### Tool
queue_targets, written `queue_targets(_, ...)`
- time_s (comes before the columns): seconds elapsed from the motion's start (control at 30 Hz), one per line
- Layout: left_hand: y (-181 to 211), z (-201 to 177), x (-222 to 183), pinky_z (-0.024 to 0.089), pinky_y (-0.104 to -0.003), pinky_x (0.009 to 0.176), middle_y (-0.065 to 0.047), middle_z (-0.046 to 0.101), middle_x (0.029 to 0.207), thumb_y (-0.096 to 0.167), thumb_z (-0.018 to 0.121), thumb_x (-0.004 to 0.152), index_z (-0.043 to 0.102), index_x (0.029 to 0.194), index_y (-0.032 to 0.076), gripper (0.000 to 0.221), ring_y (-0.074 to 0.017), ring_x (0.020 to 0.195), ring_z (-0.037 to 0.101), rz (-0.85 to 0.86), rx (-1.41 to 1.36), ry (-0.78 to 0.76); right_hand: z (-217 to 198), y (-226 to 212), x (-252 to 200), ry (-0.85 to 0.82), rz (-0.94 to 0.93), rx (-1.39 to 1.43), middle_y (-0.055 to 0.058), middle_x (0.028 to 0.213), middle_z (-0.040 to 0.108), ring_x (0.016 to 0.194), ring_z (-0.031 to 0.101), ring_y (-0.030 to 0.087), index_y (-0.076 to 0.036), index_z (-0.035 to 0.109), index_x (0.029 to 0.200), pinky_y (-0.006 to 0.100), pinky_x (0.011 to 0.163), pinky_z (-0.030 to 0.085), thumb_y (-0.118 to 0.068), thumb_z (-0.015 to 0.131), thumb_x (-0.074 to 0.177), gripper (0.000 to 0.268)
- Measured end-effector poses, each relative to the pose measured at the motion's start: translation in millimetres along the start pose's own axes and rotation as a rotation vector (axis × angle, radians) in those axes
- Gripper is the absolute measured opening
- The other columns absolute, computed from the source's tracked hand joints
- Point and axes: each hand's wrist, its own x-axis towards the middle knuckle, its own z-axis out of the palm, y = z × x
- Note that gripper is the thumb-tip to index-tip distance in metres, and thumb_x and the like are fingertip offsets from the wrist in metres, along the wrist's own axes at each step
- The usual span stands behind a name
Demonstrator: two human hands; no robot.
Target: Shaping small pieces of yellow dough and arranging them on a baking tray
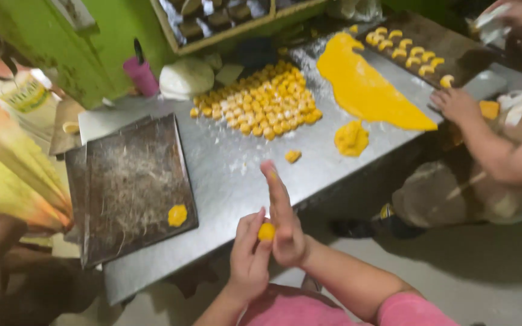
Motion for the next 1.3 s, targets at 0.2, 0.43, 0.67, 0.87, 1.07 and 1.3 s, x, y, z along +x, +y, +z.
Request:
queue_targets(0.2,-10.5,-36.3,-17.7,0.053,-0.025,0.090,-0.007,0.068,0.115,0.014,0.075,0.092,0.070,0.121,0.002,0.032,-0.0148,0.103,0.064,-0.203,-0.189,0.219,-6.2,-12.7,-38.5,-0.042,0.429,0.370,0.016,0.138,0.055,0.133,0.059,0.030,0.002,0.046,0.144,0.042,0.119,0.047,-0.016,0.060,0.104,0.046)
queue_targets(0.43,-8.5,-40.5,-7.3,0.058,-0.026,0.090,-0.012,0.067,0.116,0.009,0.077,0.088,0.070,0.121,0.000,0.035,-0.0187,0.103,0.068,-0.285,-0.413,0.077,-25.7,-25.9,-26.7,-0.271,0.292,-0.152,0.009,0.098,0.067,0.088,0.066,0.020,-0.004,0.067,0.108,0.030,0.081,0.055,-0.018,0.075,0.091,0.023)
queue_targets(0.67,-0.7,-19.7,33.6,0.049,-0.029,0.092,-0.008,0.065,0.108,0.009,0.072,0.093,0.071,0.121,0.007,0.028,-0.0178,0.101,0.063,-0.161,-0.157,-0.032,-53.9,5.5,5.8,-0.238,0.228,-0.121,0.008,0.083,0.067,0.074,0.063,0.020,-0.004,0.066,0.090,0.032,0.072,0.050,-0.016,0.066,0.097,0.014)
queue_targets(0.87,-48.2,17.0,63.5,0.056,-0.029,0.087,-0.011,0.061,0.105,0.001,0.076,0.090,0.065,0.119,-0.005,0.032,-0.0142,0.093,0.063,-0.236,-0.378,0.195,-89.3,47.4,28.6,-0.266,0.361,0.063,0.017,0.093,0.074,0.085,0.075,0.029,0.001,0.074,0.109,0.043,0.073,0.060,-0.018,0.079,0.089,0.028)
queue_targets(1.07,-35.2,48.1,96.1,0.058,-0.029,0.089,-0.012,0.066,0.108,-0.001,0.075,0.091,0.063,0.124,-0.005,0.036,-0.0138,0.098,0.067,-0.258,-0.488,0.223,-120.6,103.7,43.0,-0.342,0.324,0.154,0.012,0.087,0.070,0.078,0.064,0.025,0.000,0.073,0.092,0.037,0.076,0.053,-0.013,0.074,0.095,0.013)
queue_targets(1.3,-62.5,43.8,102.1,0.062,-0.033,0.082,-0.016,0.059,0.105,-0.004,0.075,0.090,0.062,0.111,-0.008,0.025,-0.0174,0.095,0.065,-0.209,-0.448,0.334,-107.7,119.3,44.1,-0.329,0.464,0.393,0.016,0.098,0.065,0.087,0.063,0.020,0.011,0.068,0.114,0.038,0.085,0.055,0.000,0.075,0.088,0.029)
